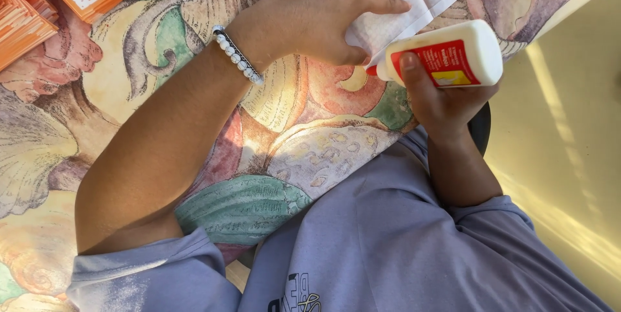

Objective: Applying glue to paper templates and folding them to assemble small bags.

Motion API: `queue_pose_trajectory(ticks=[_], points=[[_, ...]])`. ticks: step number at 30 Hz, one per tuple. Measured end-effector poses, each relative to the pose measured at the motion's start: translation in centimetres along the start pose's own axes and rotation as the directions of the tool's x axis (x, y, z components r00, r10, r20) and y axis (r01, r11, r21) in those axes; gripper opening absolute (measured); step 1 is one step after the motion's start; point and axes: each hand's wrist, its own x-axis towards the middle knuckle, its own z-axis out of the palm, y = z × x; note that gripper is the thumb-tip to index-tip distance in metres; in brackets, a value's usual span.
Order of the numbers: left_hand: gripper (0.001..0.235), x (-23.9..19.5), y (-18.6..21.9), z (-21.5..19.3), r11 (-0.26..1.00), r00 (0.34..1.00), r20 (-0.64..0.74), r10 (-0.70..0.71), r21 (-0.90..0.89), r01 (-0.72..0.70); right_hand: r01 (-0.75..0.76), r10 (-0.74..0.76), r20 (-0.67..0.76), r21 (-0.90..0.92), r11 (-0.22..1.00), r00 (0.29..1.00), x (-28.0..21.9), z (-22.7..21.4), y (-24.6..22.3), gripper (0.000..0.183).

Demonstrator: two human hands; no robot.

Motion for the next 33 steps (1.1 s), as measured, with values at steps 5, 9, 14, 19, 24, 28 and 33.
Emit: queue_pose_trajectory(ticks=[5, 9, 14, 19, 24, 28, 33], points=[[0.076, -0.1, -0.1, 0.0, 0.999, 0.999, -0.032, 0.014, -0.045, -0.015, 0.069, -0.067, -0.149, 0.008, 0.998, 0.986, 2.7, -0.5, 1.0, 0.026], [0.075, 0.0, -0.1, 0.1, 0.999, 1.0, -0.011, -0.008, -0.035, 0.007, 0.218, -0.204, -0.166, 0.07, 0.973, 0.965, 3.1, -1.0, 2.3, 0.048], [0.076, 0.0, -0.1, 0.2, 0.999, 0.998, -0.06, 0.026, -0.025, -0.027, 0.089, -0.089, 0.005, 0.002, 0.996, 0.996, 0.0, 0.0, -0.1, 0.022], [0.074, -0.1, 0.3, -0.1, 0.997, 0.999, -0.045, -0.008, -0.074, 0.005, 0.154, -0.146, -0.102, 0.07, 0.986, 0.984, 1.9, -0.7, 3.1, 0.035], [0.075, -0.1, 0.2, 0.0, 0.999, 0.999, -0.04, -0.006, -0.054, 0.004, 0.265, -0.251, -0.207, 0.041, 0.963, 0.946, 3.7, -1.7, 4.7, 0.051], [0.074, 0.0, 0.5, -0.2, 0.997, 0.999, -0.037, -0.025, -0.08, 0.022, 0.119, -0.117, -0.064, 0.041, 0.992, 0.991, 2.1, 0.0, -0.2, 0.022], [0.077, 0.0, 0.6, -0.2, 0.994, 0.997, 0.017, -0.076, -0.077, 0.077, 0.155, -0.15, -0.094, 0.051, 0.987, 0.984, 3.3, -0.4, 0.5, 0.024]])
